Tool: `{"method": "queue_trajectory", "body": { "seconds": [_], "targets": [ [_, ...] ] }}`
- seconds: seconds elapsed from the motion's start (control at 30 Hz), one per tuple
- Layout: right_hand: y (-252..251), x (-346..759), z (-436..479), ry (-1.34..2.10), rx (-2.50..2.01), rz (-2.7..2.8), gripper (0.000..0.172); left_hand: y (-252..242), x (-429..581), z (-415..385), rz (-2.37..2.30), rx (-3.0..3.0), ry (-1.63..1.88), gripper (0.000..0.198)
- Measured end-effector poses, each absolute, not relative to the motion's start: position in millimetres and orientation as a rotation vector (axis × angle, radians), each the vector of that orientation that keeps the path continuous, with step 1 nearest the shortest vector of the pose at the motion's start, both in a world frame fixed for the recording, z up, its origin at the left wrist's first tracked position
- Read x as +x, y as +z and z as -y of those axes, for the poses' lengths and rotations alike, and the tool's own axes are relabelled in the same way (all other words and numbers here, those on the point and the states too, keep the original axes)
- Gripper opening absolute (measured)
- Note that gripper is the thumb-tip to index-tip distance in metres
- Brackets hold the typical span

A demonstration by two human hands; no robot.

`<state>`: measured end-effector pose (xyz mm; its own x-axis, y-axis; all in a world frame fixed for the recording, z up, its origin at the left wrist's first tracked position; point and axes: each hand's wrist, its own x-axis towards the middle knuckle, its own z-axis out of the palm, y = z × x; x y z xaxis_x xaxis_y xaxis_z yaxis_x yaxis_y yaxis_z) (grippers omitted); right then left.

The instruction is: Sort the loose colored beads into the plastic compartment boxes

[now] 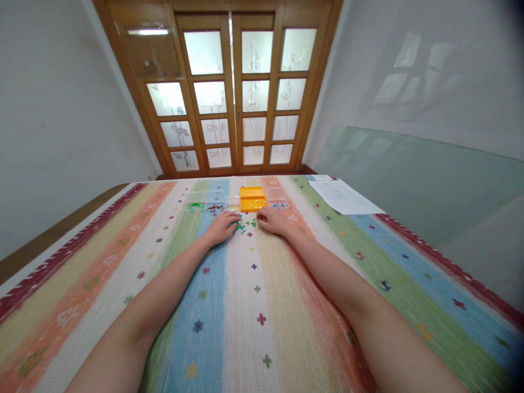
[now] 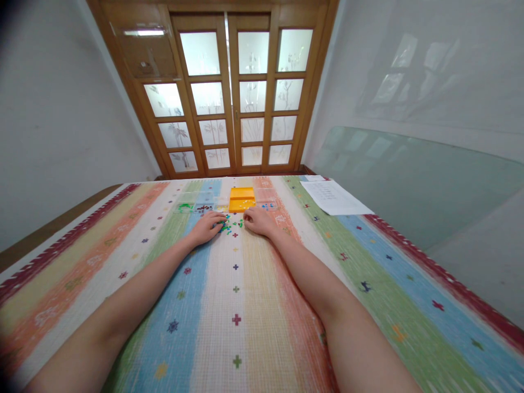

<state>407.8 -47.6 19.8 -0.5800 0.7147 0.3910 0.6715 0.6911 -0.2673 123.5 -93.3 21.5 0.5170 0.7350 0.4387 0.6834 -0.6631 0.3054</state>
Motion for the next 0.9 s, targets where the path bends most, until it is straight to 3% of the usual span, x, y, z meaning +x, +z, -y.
{"method": "queue_trajectory", "body": {
  "seconds": [0.3,0.67,0.9],
  "targets": [
    [19.6,401.2,50.0,0.090,-1.066,2.483,0.013,21.6,141.6,108.1,-1.106,2.843,0.520,0.043],
    [8.7,399.4,41.4,0.152,-1.055,2.335,0.005,26.8,146.1,112.8,-1.122,2.889,0.430,0.044],
    [7.7,396.8,39.1,0.306,-1.098,2.161,0.009,20.2,145.8,110.7,-1.156,2.925,0.378,0.047]
  ]
}}
